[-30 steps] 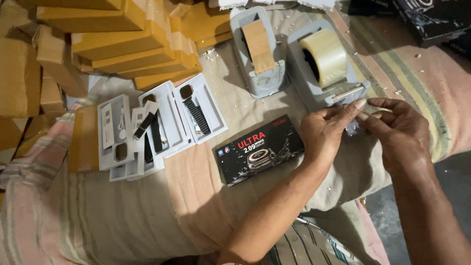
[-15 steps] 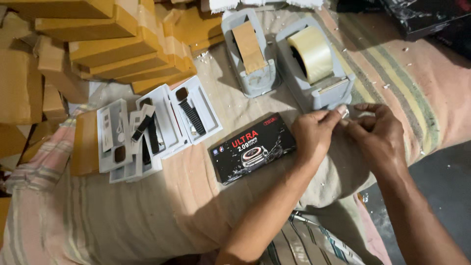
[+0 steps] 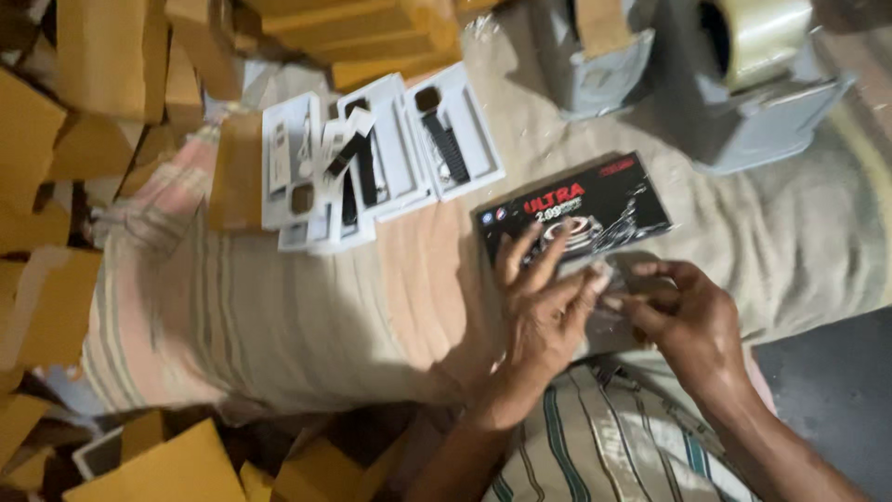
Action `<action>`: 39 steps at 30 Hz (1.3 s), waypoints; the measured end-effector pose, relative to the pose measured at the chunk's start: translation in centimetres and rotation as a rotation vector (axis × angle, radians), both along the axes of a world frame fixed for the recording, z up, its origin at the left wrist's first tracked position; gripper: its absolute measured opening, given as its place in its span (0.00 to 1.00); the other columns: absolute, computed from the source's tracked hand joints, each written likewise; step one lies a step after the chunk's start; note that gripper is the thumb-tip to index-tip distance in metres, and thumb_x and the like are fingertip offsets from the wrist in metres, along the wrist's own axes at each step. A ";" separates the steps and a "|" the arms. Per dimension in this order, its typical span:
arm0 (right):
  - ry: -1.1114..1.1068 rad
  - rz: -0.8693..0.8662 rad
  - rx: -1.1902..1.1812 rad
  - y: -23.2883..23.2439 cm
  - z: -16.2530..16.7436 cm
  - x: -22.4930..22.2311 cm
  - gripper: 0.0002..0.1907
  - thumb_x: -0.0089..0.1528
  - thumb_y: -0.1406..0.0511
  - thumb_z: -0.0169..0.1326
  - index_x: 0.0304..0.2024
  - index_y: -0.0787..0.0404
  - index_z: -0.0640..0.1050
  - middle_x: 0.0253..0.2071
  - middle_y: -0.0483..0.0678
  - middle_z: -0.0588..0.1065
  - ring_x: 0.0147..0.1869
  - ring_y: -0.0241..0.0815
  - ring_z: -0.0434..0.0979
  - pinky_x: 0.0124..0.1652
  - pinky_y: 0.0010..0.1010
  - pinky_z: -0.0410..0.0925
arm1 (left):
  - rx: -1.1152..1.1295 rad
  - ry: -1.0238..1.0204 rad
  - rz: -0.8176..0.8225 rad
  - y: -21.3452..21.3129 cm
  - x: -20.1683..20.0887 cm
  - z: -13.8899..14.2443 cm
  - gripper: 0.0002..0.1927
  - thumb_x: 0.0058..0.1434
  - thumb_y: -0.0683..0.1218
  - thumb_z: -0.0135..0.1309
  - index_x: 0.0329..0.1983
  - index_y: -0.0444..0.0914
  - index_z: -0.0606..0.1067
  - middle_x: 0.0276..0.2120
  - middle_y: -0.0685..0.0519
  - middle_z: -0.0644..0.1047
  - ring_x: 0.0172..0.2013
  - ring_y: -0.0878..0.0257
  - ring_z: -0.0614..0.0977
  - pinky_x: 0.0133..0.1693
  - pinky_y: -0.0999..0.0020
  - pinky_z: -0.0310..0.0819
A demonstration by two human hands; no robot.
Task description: The person places a smartwatch, charging cable, and watch band into a white packaging tray. They then close the tray with a black box lid and apply clear packing tape to seal the box. Finally, they pick up a brown shipping box and open its flaps.
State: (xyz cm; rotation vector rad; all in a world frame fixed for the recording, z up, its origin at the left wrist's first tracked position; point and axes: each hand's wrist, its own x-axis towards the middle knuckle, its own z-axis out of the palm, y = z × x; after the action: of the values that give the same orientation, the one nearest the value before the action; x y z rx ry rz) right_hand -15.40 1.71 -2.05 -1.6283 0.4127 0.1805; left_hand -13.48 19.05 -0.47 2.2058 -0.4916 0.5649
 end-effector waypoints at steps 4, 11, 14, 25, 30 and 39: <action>-0.100 -0.048 0.091 3.3 0.4 0.8 0.19 0.57 0.73 0.60 0.48 0.68 0.70 0.36 0.56 0.82 0.31 0.34 0.81 0.27 0.23 0.68 | 0.027 0.001 0.057 2.8 0.8 -0.8 0.12 0.70 0.53 0.57 0.47 0.44 0.85 0.72 0.49 0.69 0.75 0.43 0.62 0.77 0.45 0.47; -0.150 -0.137 -0.061 4.2 -0.2 1.9 0.18 0.57 0.71 0.67 0.41 0.65 0.69 0.27 0.51 0.77 0.24 0.33 0.73 0.23 0.24 0.66 | 0.168 -0.016 0.078 2.9 2.8 -1.3 0.15 0.70 0.56 0.54 0.52 0.48 0.85 0.75 0.50 0.63 0.77 0.41 0.56 0.77 0.39 0.41; -0.160 -0.157 -0.032 4.2 -0.7 2.0 0.18 0.57 0.70 0.67 0.38 0.63 0.69 0.26 0.47 0.75 0.23 0.31 0.71 0.22 0.23 0.64 | 0.088 0.026 0.042 2.7 2.9 -1.4 0.15 0.74 0.57 0.51 0.55 0.51 0.83 0.78 0.52 0.61 0.80 0.42 0.54 0.80 0.43 0.46; -0.136 -0.154 -0.023 4.3 -0.7 2.6 0.17 0.58 0.71 0.67 0.36 0.62 0.68 0.25 0.47 0.75 0.22 0.30 0.70 0.21 0.23 0.63 | 0.113 0.050 0.119 2.2 3.3 -2.1 0.14 0.71 0.56 0.54 0.52 0.51 0.85 0.77 0.47 0.60 0.79 0.39 0.54 0.78 0.39 0.43; -0.123 -0.134 -0.050 3.9 -1.3 3.0 0.17 0.59 0.72 0.66 0.36 0.62 0.68 0.25 0.48 0.76 0.23 0.30 0.72 0.22 0.24 0.65 | 0.154 0.099 0.142 2.0 3.3 -2.1 0.17 0.72 0.57 0.52 0.58 0.51 0.82 0.78 0.42 0.58 0.77 0.38 0.57 0.76 0.39 0.47; -0.110 -0.113 0.031 3.2 -2.5 3.0 0.18 0.59 0.72 0.65 0.38 0.64 0.66 0.29 0.52 0.78 0.29 0.32 0.77 0.25 0.23 0.69 | 0.380 0.199 0.258 1.6 5.2 -1.2 0.31 0.69 0.63 0.48 0.72 0.48 0.70 0.71 0.38 0.64 0.73 0.38 0.61 0.71 0.34 0.47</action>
State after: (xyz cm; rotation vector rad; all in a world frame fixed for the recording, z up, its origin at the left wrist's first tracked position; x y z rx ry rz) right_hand -12.43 4.89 -4.59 -1.5722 0.4140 0.0122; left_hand -8.31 20.66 -1.68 2.6804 -0.2216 0.4009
